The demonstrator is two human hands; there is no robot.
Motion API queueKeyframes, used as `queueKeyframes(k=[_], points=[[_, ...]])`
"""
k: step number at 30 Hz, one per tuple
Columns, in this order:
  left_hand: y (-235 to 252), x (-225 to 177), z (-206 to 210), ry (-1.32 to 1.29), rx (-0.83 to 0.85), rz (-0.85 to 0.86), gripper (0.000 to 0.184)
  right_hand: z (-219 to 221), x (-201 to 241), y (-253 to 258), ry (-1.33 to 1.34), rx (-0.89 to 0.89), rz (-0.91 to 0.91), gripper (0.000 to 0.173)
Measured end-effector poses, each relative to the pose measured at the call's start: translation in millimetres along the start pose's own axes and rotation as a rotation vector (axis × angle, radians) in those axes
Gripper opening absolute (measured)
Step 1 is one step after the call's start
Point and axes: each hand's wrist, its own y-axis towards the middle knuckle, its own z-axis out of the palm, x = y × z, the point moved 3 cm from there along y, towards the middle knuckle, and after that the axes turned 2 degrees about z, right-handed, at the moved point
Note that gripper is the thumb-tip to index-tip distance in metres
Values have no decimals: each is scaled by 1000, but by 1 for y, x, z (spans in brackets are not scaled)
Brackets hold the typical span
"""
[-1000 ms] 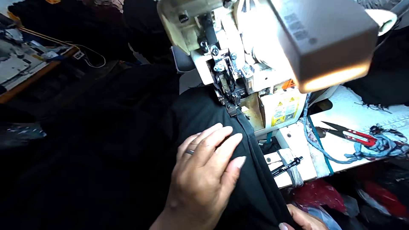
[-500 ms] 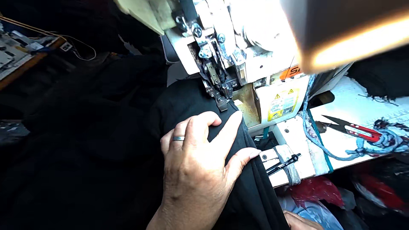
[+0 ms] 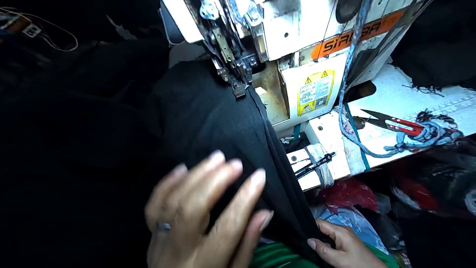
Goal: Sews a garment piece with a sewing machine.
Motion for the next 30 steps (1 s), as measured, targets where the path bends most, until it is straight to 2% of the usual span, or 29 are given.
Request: queueKeyframes(k=[3, 7, 12, 15, 18, 22, 25, 30], points=[[-50, -17, 16, -320, 72, -145, 24, 4, -6, 4, 170, 60, 71, 22], [-107, -44, 50, -623, 165, -320, 30, 13, 7, 12, 592, 76, 161, 13], [-112, -52, 51, -719, 137, -381, 47, 22, 38, 18, 887, 42, 253, 16], [-102, -52, 48, -693, 63, -429, 47, 19, 53, 11, 817, 55, 198, 30], [-98, -52, 49, -867, 70, -537, 41, 16, 55, 3, 657, 52, 72, 48], [-100, -49, 61, -929, 63, -606, 28, 17, 50, -4, 373, 4, -71, 44], [-101, -47, 62, -974, 58, -616, 27, 15, 54, -8, 197, 1, -165, 42], [-93, -44, 55, -987, -11, -619, 13, 12, 58, -14, 135, 13, -206, 51]])
